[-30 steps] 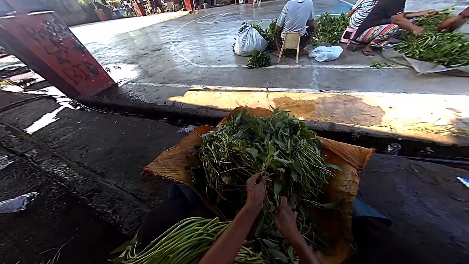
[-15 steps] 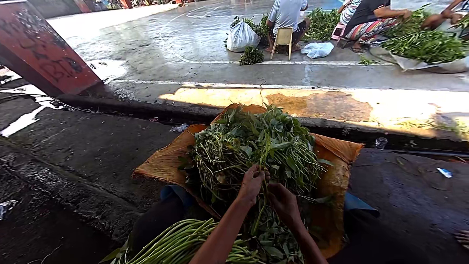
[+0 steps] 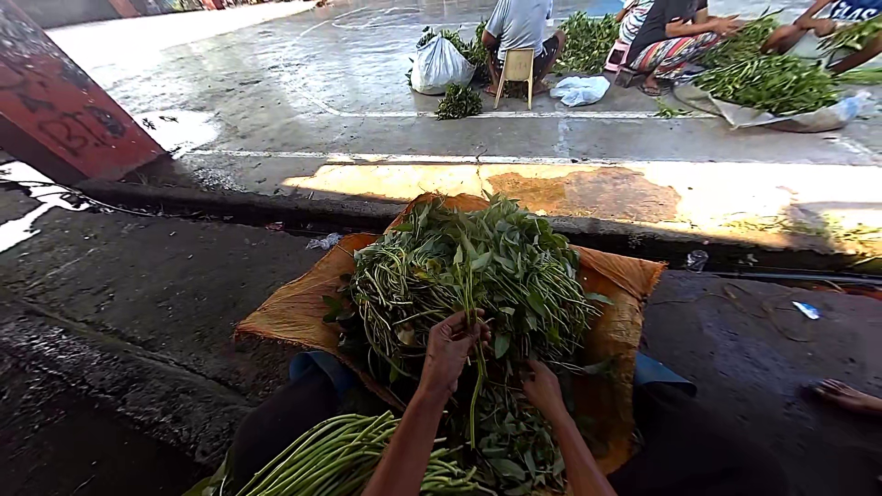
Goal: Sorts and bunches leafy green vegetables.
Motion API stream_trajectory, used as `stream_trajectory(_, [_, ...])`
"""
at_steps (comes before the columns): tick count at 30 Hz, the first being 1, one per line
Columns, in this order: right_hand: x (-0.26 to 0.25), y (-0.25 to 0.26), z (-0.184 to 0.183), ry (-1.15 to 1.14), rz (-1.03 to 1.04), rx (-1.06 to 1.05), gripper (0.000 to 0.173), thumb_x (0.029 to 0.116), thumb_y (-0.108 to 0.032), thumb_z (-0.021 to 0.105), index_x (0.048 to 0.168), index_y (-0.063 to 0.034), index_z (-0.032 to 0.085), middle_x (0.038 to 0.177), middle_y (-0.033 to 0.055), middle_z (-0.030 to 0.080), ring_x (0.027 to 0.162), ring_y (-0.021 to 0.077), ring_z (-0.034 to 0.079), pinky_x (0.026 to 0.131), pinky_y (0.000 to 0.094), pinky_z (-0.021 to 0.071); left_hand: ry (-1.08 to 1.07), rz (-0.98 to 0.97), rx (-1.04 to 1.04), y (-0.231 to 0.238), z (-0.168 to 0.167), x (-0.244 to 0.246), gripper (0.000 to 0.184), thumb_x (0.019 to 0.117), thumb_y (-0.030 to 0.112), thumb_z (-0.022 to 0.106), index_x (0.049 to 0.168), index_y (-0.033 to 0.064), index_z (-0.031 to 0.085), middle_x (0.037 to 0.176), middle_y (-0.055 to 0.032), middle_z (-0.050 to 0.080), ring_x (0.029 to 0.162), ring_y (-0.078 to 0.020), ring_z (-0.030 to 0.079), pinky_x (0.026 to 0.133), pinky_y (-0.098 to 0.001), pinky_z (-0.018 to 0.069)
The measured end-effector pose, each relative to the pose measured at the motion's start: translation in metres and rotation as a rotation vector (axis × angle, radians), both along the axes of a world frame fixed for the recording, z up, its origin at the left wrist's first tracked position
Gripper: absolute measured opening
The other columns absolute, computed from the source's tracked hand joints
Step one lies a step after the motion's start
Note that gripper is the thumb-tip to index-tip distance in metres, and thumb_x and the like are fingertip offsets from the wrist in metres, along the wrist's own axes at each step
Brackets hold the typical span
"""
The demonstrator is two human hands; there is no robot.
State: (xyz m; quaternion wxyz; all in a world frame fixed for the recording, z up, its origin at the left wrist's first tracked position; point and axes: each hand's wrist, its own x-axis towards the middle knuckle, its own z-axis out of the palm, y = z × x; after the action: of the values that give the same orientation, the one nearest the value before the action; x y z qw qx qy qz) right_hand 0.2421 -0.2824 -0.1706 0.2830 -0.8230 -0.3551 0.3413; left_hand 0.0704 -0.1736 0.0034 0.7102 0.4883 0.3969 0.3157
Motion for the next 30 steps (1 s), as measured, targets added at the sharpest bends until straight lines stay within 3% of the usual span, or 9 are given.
stream_trajectory(3, [0.01,0.027,0.002,-0.071,-0.163,0.208,0.031,0.104,-0.002,0.046,0.128,0.0062,0.063,0.121,0.0238,0.069,0.113,0.0356,0.067,0.103,0.0482,0.0498,0.008,0.004,-0.07,-0.008,-0.01,0.001,0.018,0.0957,-0.008,0.062,0.113,-0.0038,0.067,0.09,-0.0119,0.072,0.08,-0.0182,0.072,0.074,-0.0289,0.0611])
stream_trajectory(6, [0.016,0.053,0.008,-0.104,-0.15,0.0,0.035,0.104,-0.007,0.049,0.135,0.0001,0.064,0.13,0.0227,0.066,0.126,0.0364,0.061,0.111,0.0501,0.0439,0.01,-0.01,-0.101,-0.016,-0.017,0.007,0.015,0.0959,-0.007,0.063,0.11,-0.0046,0.067,0.09,-0.0112,0.072,0.08,-0.0174,0.071,0.074,-0.0284,0.0608])
stream_trajectory(9, [0.024,0.067,0.003,-0.09,-0.119,-0.113,0.032,0.0999,-0.015,0.06,0.128,-0.003,0.068,0.131,0.0207,0.066,0.127,0.0356,0.06,0.11,0.0525,0.0445,0.014,-0.029,-0.091,-0.02,-0.022,0.009,0.016,0.0961,-0.007,0.063,0.111,-0.0051,0.066,0.092,-0.0111,0.071,0.081,-0.0164,0.071,0.075,-0.0281,0.0608])
stream_trajectory(13, [0.031,0.061,0.01,-0.071,-0.132,0.152,0.024,0.0996,-0.013,0.064,0.116,0.0023,0.071,0.116,0.0214,0.071,0.113,0.0345,0.066,0.104,0.0504,0.0485,0.027,-0.004,-0.064,-0.015,-0.03,0.006,0.017,0.0958,-0.007,0.063,0.113,-0.005,0.067,0.093,-0.0103,0.072,0.082,-0.0151,0.071,0.075,-0.0271,0.0604])
stream_trajectory(15, [0.033,0.058,0.014,-0.057,-0.115,0.198,0.024,0.1011,-0.009,0.061,0.118,0.0057,0.067,0.117,0.0233,0.069,0.112,0.0349,0.067,0.103,0.0496,0.0487,0.032,0.013,-0.072,-0.014,-0.035,0.007,0.017,0.0958,-0.007,0.063,0.113,-0.0054,0.067,0.093,-0.0108,0.071,0.081,-0.0151,0.071,0.073,-0.0267,0.0602])
stream_trajectory(18, [0.033,0.059,0.004,-0.051,-0.056,0.07,0.033,0.0996,-0.007,0.059,0.13,0.0043,0.06,0.127,0.0225,0.066,0.12,0.0358,0.064,0.107,0.0507,0.0474,0.035,-0.017,-0.073,-0.019,-0.038,0.013,0.017,0.0965,-0.006,0.063,0.113,-0.005,0.066,0.093,-0.0107,0.071,0.081,-0.0153,0.07,0.073,-0.0271,0.0598])
stream_trajectory(21, [0.027,0.062,-0.008,-0.066,-0.035,0.011,0.042,0.0962,-0.008,0.062,0.136,0.0029,0.055,0.125,0.0237,0.066,0.118,0.0393,0.064,0.104,0.0552,0.0482,0.037,-0.046,-0.049,-0.023,-0.035,0.017,0.02,0.0966,-0.005,0.063,0.117,-0.0043,0.066,0.093,-0.0092,0.071,0.081,-0.0143,0.07,0.073,-0.0269,0.0595])
stream_trajectory(24, [0.021,0.059,-0.002,-0.038,-0.1,0.183,0.043,0.0942,-0.008,0.068,0.134,0.0043,0.055,0.113,0.0212,0.071,0.105,0.0349,0.07,0.097,0.0511,0.0534,0.042,-0.028,-0.028,-0.02,-0.036,0.014,0.019,0.0964,-0.005,0.063,0.115,-0.004,0.067,0.092,-0.0089,0.071,0.08,-0.014,0.07,0.073,-0.0266,0.0596])
stream_trajectory(30, [0.0,0.043,0.062,0.266,-0.242,0.615,0.036,0.0882,-0.004,0.075,0.121,0.0041,0.064,0.097,0.0131,0.073,0.081,0.0189,0.072,0.074,0.0352,0.061,0.098,-0.036,0.075,-0.017,-0.048,0.019,0.014,0.0945,-0.004,0.065,0.108,-0.0034,0.07,0.094,-0.0085,0.072,0.083,-0.0119,0.069,0.077,-0.0257,0.0586])
